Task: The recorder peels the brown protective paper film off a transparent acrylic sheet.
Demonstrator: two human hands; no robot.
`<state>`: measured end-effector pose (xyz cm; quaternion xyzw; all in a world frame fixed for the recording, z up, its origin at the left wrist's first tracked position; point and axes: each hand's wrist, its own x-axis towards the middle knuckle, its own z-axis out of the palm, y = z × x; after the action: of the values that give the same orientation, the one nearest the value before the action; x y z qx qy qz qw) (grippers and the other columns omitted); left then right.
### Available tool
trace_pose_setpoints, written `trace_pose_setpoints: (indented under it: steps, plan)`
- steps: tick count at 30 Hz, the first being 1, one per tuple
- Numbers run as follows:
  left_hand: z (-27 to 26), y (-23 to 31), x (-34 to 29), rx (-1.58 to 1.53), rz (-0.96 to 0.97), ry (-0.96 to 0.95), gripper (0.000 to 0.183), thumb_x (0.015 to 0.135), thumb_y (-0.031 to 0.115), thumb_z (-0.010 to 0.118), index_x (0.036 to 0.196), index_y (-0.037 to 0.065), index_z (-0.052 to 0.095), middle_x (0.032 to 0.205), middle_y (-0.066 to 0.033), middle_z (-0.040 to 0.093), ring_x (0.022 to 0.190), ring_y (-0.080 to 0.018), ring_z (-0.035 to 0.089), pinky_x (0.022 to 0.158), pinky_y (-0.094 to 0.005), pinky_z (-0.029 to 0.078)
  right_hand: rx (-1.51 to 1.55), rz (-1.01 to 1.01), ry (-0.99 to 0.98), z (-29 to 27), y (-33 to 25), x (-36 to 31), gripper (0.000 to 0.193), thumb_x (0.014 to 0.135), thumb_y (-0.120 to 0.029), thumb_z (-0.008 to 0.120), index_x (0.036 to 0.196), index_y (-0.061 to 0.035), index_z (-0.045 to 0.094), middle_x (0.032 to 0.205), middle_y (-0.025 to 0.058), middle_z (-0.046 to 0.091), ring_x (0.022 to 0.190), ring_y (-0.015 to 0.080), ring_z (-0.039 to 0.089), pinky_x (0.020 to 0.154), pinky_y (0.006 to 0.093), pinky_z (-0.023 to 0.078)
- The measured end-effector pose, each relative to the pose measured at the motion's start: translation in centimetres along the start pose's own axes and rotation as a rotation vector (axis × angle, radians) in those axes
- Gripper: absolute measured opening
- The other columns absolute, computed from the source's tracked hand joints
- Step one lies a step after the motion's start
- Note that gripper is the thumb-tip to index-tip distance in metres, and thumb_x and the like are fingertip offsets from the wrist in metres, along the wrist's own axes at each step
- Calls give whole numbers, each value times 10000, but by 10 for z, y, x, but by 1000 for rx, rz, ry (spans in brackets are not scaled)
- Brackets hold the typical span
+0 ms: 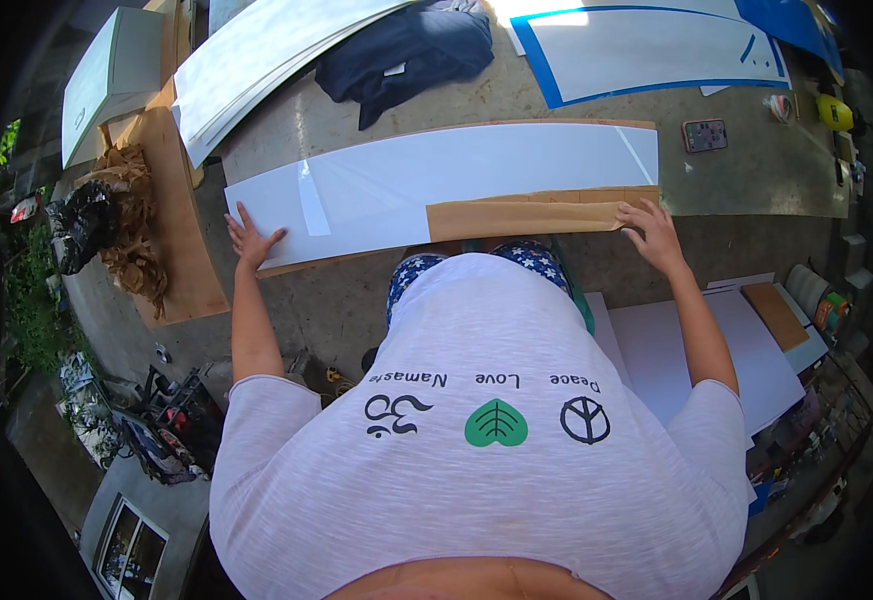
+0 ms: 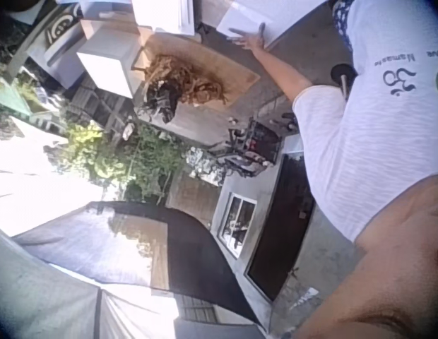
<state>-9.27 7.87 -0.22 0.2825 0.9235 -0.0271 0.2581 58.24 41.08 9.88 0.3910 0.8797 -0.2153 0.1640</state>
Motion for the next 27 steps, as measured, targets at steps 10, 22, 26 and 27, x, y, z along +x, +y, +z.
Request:
trace_pose_setpoints:
  steps: [10, 22, 26, 27]
  plan:
    - [-1, 6, -7, -35, 10, 16, 1365, 499, 673, 764, 1440, 315, -159, 1479, -214, -229, 1380, -411, -136, 1027, -671, 18, -1, 340, 776, -2, -166, 74, 341, 819, -238, 612, 1124, -106, 536, 1198, 86, 505, 1189, 281, 427, 1036, 558, 240]
    - [61, 234, -108, -284, 378, 60, 1029, 733, 435, 702, 1482, 210, 32, 1496, -243, -133, 1373, -445, -121, 1004, -696, -9, 97, -43, 52, 86, -302, 132, 418, 799, -439, 619, 876, -28, 638, 842, 150, 647, 818, 327, 609, 773, 428, 470]
    - [101, 269, -116, -383, 174, -58, 1099, 699, 572, 680, 1479, 228, -13, 1476, -241, -212, 1346, -453, -209, 977, -713, -48, 335, 15, -28, 105, -277, 146, 387, 793, -390, 638, 752, -6, 668, 721, 177, 659, 621, 328, 627, 608, 438, 486]
    - [104, 273, -117, -306, 188, -13, 1157, 664, 616, 690, 1476, 238, -42, 1468, -238, -242, 1338, -453, -235, 972, -716, -57, 370, 10, -57, 107, -265, 147, 377, 798, -372, 636, 737, -1, 668, 709, 189, 653, 602, 326, 619, 575, 436, 478]
